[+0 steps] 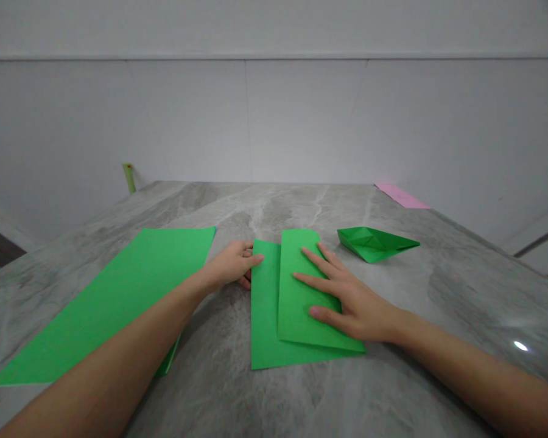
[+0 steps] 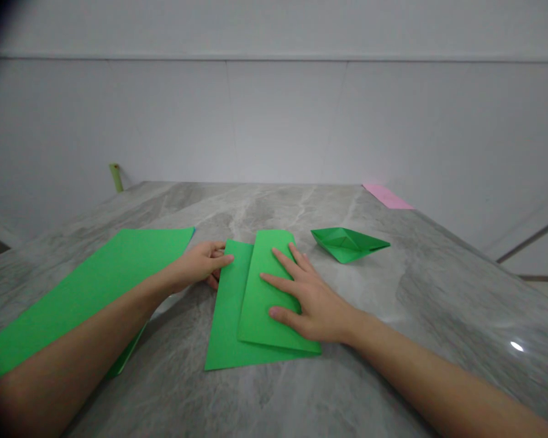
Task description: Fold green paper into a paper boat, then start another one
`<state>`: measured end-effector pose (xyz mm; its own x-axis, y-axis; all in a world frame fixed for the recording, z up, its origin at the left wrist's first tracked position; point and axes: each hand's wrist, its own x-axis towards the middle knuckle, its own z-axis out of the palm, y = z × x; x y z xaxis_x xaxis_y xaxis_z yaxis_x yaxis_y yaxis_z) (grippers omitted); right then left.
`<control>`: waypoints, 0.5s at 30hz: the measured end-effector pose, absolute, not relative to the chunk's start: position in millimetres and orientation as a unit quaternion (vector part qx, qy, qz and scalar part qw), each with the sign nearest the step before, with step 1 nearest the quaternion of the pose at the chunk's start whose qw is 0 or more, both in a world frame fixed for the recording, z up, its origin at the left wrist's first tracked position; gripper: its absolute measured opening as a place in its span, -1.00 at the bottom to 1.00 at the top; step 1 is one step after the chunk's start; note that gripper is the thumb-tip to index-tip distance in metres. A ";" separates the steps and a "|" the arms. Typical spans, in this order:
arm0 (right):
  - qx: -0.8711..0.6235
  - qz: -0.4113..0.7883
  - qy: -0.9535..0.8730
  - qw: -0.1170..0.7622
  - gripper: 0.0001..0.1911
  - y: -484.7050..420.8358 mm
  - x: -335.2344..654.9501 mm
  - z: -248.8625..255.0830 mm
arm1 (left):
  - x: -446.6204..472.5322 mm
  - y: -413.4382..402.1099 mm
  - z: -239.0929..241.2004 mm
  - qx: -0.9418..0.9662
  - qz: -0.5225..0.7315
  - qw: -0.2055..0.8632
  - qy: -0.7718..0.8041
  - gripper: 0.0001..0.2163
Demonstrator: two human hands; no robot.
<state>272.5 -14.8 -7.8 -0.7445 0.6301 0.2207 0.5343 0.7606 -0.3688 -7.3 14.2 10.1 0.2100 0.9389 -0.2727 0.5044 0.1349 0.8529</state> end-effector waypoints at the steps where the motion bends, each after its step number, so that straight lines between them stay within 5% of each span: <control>1: -0.325 0.146 -0.922 0.149 -0.36 -13.8 273.2 -8.8 | -10.4 16.4 11.0 0.631 0.235 0.425 0.605 -0.46; 5: -0.336 0.156 -0.921 0.121 -0.32 -12.6 275.2 -8.9 | -25.3 20.1 16.8 0.709 0.228 0.275 0.609 -0.33; 10: -0.314 0.179 -0.923 0.133 -0.41 -12.6 276.7 -4.3 | -32.4 10.7 21.9 0.811 0.006 0.152 0.564 -0.31; 15: -0.286 0.166 -0.928 0.175 -0.46 -13.0 276.6 -2.1 | -28.0 6.4 23.1 0.816 -0.077 0.130 0.558 -0.21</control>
